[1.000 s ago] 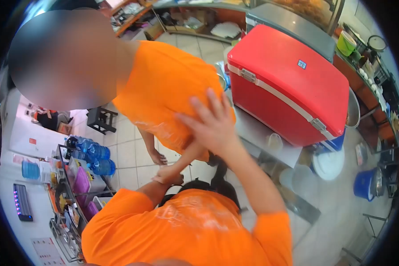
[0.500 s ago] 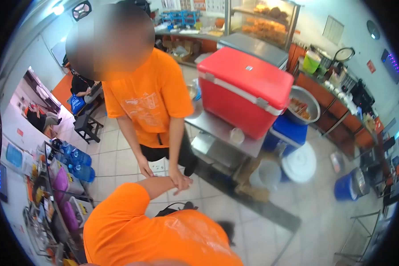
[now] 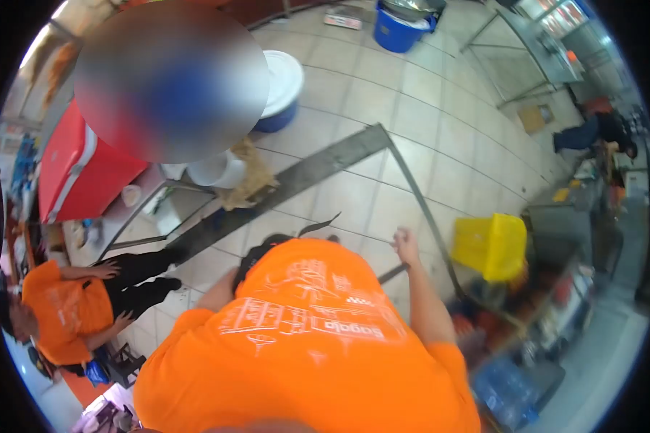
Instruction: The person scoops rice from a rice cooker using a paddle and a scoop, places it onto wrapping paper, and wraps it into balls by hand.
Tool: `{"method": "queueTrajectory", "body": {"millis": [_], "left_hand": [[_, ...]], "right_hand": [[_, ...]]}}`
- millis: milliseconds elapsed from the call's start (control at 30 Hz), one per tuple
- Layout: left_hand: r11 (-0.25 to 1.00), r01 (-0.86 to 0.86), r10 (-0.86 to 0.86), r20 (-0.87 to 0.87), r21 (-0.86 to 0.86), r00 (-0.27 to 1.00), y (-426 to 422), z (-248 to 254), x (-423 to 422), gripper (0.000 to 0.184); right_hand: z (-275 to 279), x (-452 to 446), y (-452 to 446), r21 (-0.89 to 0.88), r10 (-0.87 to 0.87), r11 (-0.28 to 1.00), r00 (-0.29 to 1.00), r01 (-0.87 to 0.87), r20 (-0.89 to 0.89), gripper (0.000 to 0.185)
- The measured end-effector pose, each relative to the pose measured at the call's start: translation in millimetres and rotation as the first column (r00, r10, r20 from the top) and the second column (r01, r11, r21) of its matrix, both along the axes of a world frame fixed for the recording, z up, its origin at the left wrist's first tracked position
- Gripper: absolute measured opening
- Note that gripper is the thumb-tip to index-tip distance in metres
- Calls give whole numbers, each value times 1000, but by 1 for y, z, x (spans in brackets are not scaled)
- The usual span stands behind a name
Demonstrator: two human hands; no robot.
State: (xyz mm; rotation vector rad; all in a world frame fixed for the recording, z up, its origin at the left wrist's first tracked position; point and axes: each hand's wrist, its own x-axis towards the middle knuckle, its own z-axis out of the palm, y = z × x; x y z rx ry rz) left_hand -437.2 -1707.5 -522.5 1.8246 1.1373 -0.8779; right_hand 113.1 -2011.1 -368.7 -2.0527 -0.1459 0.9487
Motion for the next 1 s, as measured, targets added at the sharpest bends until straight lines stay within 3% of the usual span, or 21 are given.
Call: {"method": "queueTrajectory", "body": {"millis": [33, 67, 100, 167, 233, 267, 300, 333, 367, 400, 433, 500, 600, 667, 700, 733, 800, 833, 867, 933, 1000], "left_hand": [[993, 109, -109, 3, 40, 994, 39, -23, 24, 45], [985, 161, -162, 7, 58, 987, 70, -41, 44, 47], [908, -125, 91, 103, 401, 991, 83, 11, 73, 38], [628, -750, 674, 337, 207, 658, 132, 47, 112, 30], [511, -846, 786, 315, 154, 532, 151, 76, 142, 27], [402, -911, 863, 295, 92, 410, 167, 87, 163, 24], [588, -800, 772, 213, 121, 600, 179, 91, 175, 28], [778, -576, 549, 174, 251, 818, 188, 80, 182, 32], [889, -391, 333, 248, 240, 910, 193, 68, 187, 35], [942, -243, 231, 80, 231, 970, 205, 34, 194, 34], [859, -498, 489, -95, -118, 867, 213, 34, 205, 34], [664, -697, 652, -247, -271, 717, 219, 80, 246, 33], [584, -639, 603, -259, -500, 755, 273, 79, 286, 25], [643, -654, 580, -305, -397, 755, 338, 47, 302, 28], [933, 101, -98, 27, -347, 995, 384, 33, 315, 30], [612, 788, -760, 232, -60, 608, 425, 27, 336, 33], [495, 851, -852, -98, 174, 515, 482, 38, 390, 24], [792, 535, -544, -59, 294, 837, 503, 64, 420, 27], [918, 103, -126, 35, 382, 991, 524, 92, 455, 29], [862, -48, -10, 112, 505, 994, 574, 81, 507, 32], [753, -597, 425, 488, 276, 762, 592, 102, 558, 39]], "right_hand": [[20, 25, -8, -35, -9, 999, 1000, 10, 13, 39], [36, 47, -6, -25, -127, 992, 980, 124, -156, 37], [38, 79, -11, -9, -224, 972, 915, 235, -334, 36], [-7, 126, -35, -270, -24, 963, 991, -12, -132, 36], [-75, 156, -78, -578, 23, 811, 992, -94, -128, 34], [-169, 175, -140, -730, 633, 415, 749, -543, -197, 33], [-177, 179, -157, -717, 710, 307, 653, -625, -265, 32], [-155, 170, -133, -678, 708, 322, 644, -661, -291, 32], [-154, 160, -122, -616, 679, 418, 680, -667, -276, 32], [-144, 156, -97, -561, 637, 510, 725, -652, -264, 31], [-136, 152, -68, -510, 591, 587, 763, -629, -262, 31], [-120, 151, -10, -436, 505, 690, 816, -577, -280, 30], [-100, 172, 76, -391, 397, 769, 858, -505, -326, 30], [-99, 190, 116, -398, 330, 785, 864, -474, -380, 29], [-97, 199, 135, -408, 289, 788, 862, -462, -417, 29], [-94, 216, 161, -432, 246, 775, 851, -460, -464, 29], [-109, 251, 200, -439, 236, 755, 826, -487, -511, 28], [-154, 282, 189, -373, 401, 787, 866, -492, -298, 28], [-199, 323, 188, -303, 528, 800, 847, -518, -53, 28], [-172, 377, 248, -425, 593, 725, 805, -543, -18, 32], [-124, 429, 321, -532, 732, 536, 675, -655, -92, 32]]}}
